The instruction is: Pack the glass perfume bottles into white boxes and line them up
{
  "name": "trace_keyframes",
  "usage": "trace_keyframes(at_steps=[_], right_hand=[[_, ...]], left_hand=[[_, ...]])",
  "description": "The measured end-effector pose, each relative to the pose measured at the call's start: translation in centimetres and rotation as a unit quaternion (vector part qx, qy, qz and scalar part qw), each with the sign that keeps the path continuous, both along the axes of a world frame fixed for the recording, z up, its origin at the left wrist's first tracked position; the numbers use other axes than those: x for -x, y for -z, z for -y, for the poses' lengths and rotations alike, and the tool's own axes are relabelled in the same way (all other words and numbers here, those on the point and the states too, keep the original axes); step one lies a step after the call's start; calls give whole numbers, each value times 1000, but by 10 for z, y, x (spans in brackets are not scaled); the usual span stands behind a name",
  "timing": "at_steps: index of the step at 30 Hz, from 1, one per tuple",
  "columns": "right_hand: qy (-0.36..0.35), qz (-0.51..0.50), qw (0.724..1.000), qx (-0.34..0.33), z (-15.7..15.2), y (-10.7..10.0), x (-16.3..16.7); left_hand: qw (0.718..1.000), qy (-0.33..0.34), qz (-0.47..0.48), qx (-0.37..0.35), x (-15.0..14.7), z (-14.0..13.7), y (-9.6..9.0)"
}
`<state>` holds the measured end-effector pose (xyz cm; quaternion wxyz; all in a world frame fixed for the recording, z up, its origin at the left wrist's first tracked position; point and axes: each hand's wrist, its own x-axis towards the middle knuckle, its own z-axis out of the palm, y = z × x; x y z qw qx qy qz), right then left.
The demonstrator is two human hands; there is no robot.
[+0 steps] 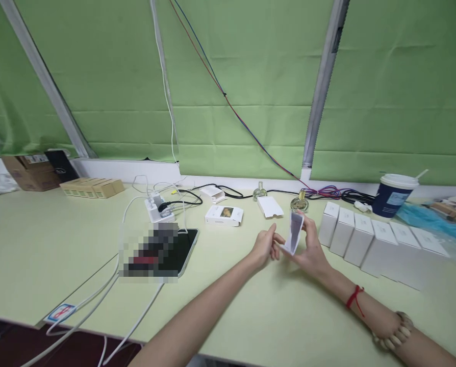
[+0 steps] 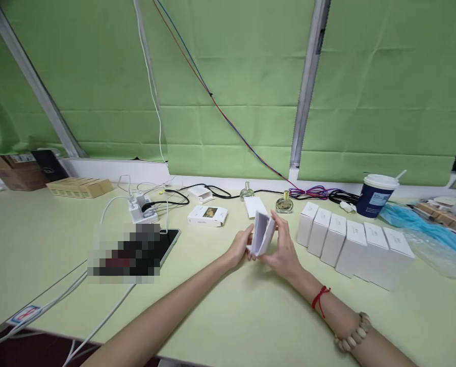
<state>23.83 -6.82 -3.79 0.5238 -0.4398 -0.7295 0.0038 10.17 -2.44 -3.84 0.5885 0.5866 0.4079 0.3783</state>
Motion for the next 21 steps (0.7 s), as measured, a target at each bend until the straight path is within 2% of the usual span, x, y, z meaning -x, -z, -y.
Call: trace_keyframes(at_steps=[4, 8, 10, 15, 21], right_hand=[[-14, -82, 991, 103, -1, 1, 5], [43, -73, 992, 89, -4, 2, 5], [50, -66, 991, 103, -5, 2, 4], [-27, -94, 972, 213, -3, 4, 3], [-27, -69, 978, 197, -7, 8, 0]], left_hand=[[996, -37, -13, -84, 3, 1, 1], [993, -64, 18, -101, 4, 1, 5], [993, -54, 41, -100, 4, 3, 4], [992, -2, 62, -111, 4, 6, -2], [995, 25, 12, -99, 3, 3, 2]])
